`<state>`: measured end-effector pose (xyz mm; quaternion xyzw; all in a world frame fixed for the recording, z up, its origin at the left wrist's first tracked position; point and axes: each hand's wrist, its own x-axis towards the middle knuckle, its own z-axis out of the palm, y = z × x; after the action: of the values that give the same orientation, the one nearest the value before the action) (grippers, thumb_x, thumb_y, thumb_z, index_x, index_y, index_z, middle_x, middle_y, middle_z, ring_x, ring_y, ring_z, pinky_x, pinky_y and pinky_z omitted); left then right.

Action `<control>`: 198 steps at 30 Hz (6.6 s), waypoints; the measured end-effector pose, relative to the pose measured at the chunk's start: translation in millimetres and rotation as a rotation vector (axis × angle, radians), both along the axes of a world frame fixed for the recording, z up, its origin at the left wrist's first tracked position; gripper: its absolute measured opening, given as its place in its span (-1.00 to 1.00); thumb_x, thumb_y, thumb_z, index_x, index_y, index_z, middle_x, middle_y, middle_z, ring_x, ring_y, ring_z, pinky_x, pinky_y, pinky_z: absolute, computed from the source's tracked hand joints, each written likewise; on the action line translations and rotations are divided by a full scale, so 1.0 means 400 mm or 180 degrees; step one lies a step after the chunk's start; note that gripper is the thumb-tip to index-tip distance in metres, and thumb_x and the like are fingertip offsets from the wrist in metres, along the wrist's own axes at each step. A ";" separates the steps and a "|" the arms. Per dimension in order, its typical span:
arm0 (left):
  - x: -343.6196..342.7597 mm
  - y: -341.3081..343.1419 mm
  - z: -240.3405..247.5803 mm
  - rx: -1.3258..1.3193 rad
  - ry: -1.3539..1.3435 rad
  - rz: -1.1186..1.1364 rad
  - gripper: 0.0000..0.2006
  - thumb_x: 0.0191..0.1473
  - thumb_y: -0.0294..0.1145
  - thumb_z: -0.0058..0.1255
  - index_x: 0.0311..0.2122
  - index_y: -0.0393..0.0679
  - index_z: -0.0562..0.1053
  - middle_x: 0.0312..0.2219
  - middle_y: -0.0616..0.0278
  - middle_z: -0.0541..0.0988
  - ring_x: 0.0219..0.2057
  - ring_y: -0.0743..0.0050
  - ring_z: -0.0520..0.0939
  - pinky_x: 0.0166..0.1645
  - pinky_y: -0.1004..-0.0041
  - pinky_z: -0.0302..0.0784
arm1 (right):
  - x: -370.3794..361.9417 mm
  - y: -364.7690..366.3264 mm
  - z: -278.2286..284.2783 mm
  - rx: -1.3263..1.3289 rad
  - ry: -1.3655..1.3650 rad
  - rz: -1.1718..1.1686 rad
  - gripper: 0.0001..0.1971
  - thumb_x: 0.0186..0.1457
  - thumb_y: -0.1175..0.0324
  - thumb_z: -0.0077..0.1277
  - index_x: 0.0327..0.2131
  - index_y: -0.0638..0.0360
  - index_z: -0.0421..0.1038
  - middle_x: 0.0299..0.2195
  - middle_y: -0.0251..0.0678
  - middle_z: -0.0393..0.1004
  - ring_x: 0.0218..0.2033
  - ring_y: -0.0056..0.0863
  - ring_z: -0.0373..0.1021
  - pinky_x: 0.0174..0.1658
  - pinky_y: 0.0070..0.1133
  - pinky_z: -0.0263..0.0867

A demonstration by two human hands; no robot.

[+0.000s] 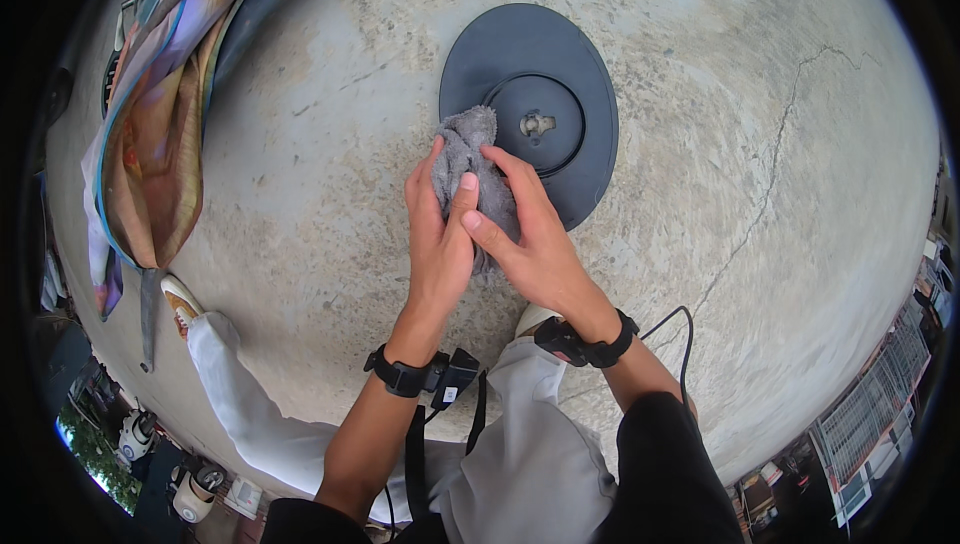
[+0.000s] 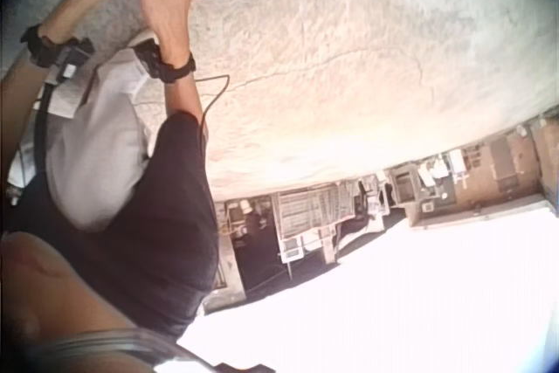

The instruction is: The person wipes a circular black base plate with a grey cloth, turning the plate over to clean both sides.

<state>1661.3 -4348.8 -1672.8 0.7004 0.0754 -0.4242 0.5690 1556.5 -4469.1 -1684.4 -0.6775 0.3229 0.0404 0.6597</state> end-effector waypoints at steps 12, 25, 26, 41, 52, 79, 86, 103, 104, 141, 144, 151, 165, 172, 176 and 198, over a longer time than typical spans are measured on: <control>-0.035 0.141 -0.043 -0.0215 0.1388 0.0431 -0.47 0.63 -0.13 -0.04 0.48 -0.27 0.43 0.41 -0.13 0.57 0.31 0.02 0.70 0.33 0.05 0.69 | 0.288 -0.272 -0.094 -0.3159 -0.0134 0.0399 -0.30 0.15 0.50 0.27 0.41 0.04 0.50 0.19 0.00 0.59 0.17 0.15 0.59 0.22 -0.15 0.55; -0.205 0.279 -0.249 -0.1423 0.3268 0.1020 -0.44 0.62 -0.33 -0.10 0.59 -0.29 0.27 0.50 -0.03 0.50 0.43 0.04 0.60 0.47 0.06 0.56 | 0.463 -0.067 -0.178 -0.4166 -0.0047 0.1801 -0.10 -0.04 0.60 0.31 0.44 -0.25 0.53 0.28 -0.17 0.55 0.13 -0.01 0.59 0.15 -0.20 0.63; -0.197 0.288 -0.254 -0.1436 0.3259 0.1012 -0.43 0.62 -0.34 -0.10 0.60 -0.29 0.26 0.51 -0.02 0.50 0.44 0.05 0.59 0.48 0.06 0.55 | 0.468 -0.041 -0.178 -0.4111 -0.0151 0.2029 -0.10 -0.05 0.61 0.32 0.43 -0.25 0.54 0.28 -0.19 0.55 0.11 -0.03 0.59 0.12 -0.22 0.64; 0.088 0.397 -0.002 -0.0873 0.0957 -0.2145 -0.71 0.55 -0.33 0.17 0.15 -0.30 0.72 -0.03 0.11 0.87 -0.04 0.37 0.84 0.19 0.32 0.69 | -0.048 0.095 -0.055 -0.2661 -0.0085 0.3341 -0.27 0.05 0.51 0.33 0.36 -0.13 0.60 0.29 -0.22 0.51 0.05 -0.23 0.53 0.04 -0.35 0.65; 0.029 -0.020 -0.147 0.0053 -0.3324 -0.4385 -0.28 0.17 -0.43 0.46 0.44 -0.20 0.50 0.32 -0.07 0.59 0.43 -0.11 0.54 0.59 -0.03 0.41 | -0.585 -0.129 0.119 -0.1308 0.1392 0.0980 -0.17 -0.18 0.68 0.13 0.31 0.10 0.58 0.26 -0.04 0.55 0.20 0.08 0.58 0.22 -0.24 0.57; 0.101 -0.289 0.266 -0.0623 -0.2146 -0.3833 -0.60 0.00 -0.26 0.53 -0.08 -0.21 0.69 -0.34 -0.06 0.75 -0.26 -0.10 0.80 -0.05 0.15 0.73 | -0.490 -0.287 0.366 -0.1667 0.0096 -0.1475 -0.35 0.31 0.51 0.33 0.43 0.40 0.45 0.40 -0.05 0.56 0.41 -0.27 0.48 0.52 -0.31 0.28; 0.149 -0.279 0.263 -0.0748 -0.2113 -0.3453 -0.58 0.09 -0.21 0.52 -0.05 -0.28 0.67 -0.32 -0.11 0.80 -0.22 -0.12 0.87 -0.03 0.15 0.78 | -0.209 -0.284 0.413 -0.3398 -0.0301 -0.0233 -0.32 0.06 0.60 0.13 0.33 0.26 0.60 0.35 0.02 0.62 0.43 0.05 0.50 0.49 -0.21 0.36; 0.165 -0.037 0.102 -0.0160 -0.3501 -0.1718 -0.52 0.13 -0.33 0.59 0.12 -0.18 0.68 0.08 0.06 0.78 0.13 -0.05 0.75 0.30 0.11 0.60 | -0.134 -0.393 0.185 -0.2935 -0.0543 -0.0473 -0.39 0.06 0.64 0.07 0.24 0.28 0.65 0.23 0.00 0.72 0.31 0.01 0.62 0.43 -0.28 0.43; 0.164 -0.036 0.096 -0.0147 -0.3494 -0.1608 -0.55 0.13 -0.32 0.59 0.10 -0.18 0.69 0.04 0.07 0.79 0.11 -0.05 0.75 0.28 0.10 0.60 | -0.128 -0.390 0.179 -0.2944 -0.0571 -0.0545 -0.40 0.07 0.63 0.08 0.24 0.28 0.65 0.23 0.01 0.72 0.30 0.00 0.63 0.43 -0.28 0.43; 0.093 0.052 0.008 -0.0185 -0.3440 -0.0919 -0.77 0.34 -0.44 0.37 0.05 -0.22 0.73 0.00 0.10 0.83 0.15 -0.01 0.80 0.55 -0.16 0.39 | -0.032 -0.437 0.126 -0.2759 -0.0353 -0.0696 -0.40 0.05 0.59 0.09 0.21 0.19 0.69 0.09 0.07 0.76 0.13 0.06 0.71 0.27 -0.30 0.54; 0.077 0.024 0.024 -0.0163 -0.3428 -0.0900 -0.77 0.34 -0.44 0.36 0.05 -0.22 0.74 0.00 0.09 0.83 0.14 -0.02 0.80 0.53 -0.16 0.41 | -0.032 -0.368 0.186 -0.3677 -0.0432 -0.0271 -0.24 -0.12 0.64 0.08 0.24 -0.01 0.73 0.24 0.12 0.66 0.11 0.12 0.64 0.21 -0.24 0.56; 0.040 -0.065 0.105 0.0082 -0.3552 -0.1029 -0.66 0.26 -0.45 0.41 0.11 -0.27 0.71 0.04 -0.03 0.79 0.18 -0.18 0.76 0.50 -0.17 0.45 | 0.019 -0.159 0.292 -0.3589 -0.0641 0.0482 -0.15 -0.29 0.58 0.35 0.24 -0.13 0.78 0.32 -0.01 0.62 -0.12 -0.12 0.52 0.00 -0.32 0.53; 0.069 0.146 -0.053 0.0511 -0.2363 -0.1179 -0.66 0.24 -0.66 0.38 0.11 -0.28 0.68 -0.09 0.07 0.83 -0.09 0.17 0.88 0.07 0.28 0.77 | 0.021 -0.222 0.306 -0.3620 -0.0563 -0.0088 -0.26 -0.17 0.63 0.30 0.22 0.06 0.75 0.25 -0.06 0.69 0.16 -0.03 0.56 0.23 -0.28 0.48; 0.094 0.073 -0.035 0.0335 -0.2209 -0.0594 -0.95 0.37 -0.64 0.33 -0.11 -0.35 0.71 -0.25 0.07 0.84 -0.29 0.35 0.88 -0.17 0.43 0.77 | 0.013 -0.283 0.282 -0.3779 -0.0810 -0.0434 -0.22 -0.13 0.66 0.02 0.23 0.01 0.75 0.24 0.18 0.68 0.31 0.15 0.62 0.37 -0.23 0.49; 0.128 0.069 0.034 0.1572 -0.1469 -0.1587 -0.83 0.46 -0.48 0.30 0.03 -0.35 0.69 -0.31 0.05 0.83 -0.35 0.29 0.87 -0.17 0.31 0.78 | 0.010 -0.290 0.288 -0.3752 -0.0896 -0.0423 -0.23 -0.13 0.65 0.05 0.23 0.01 0.74 0.25 0.17 0.67 0.32 0.17 0.60 0.39 -0.21 0.47; 0.288 -0.378 0.148 -0.1699 -0.2550 -0.2578 -0.75 0.49 -0.35 0.18 0.13 -0.18 0.73 -0.03 0.10 0.84 0.10 0.21 0.78 0.29 0.21 0.63 | -0.088 -0.317 0.340 -0.3031 -0.1437 0.1579 -0.42 -0.15 0.32 0.44 0.07 -0.13 0.79 0.34 -0.19 0.66 -0.05 -0.11 0.56 0.01 -0.28 0.54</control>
<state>1776.5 -4499.9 -1613.7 0.6118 -0.5234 -0.3150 0.5025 1521.4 -4596.0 -1548.4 -0.9466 -0.0116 -0.1014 0.3057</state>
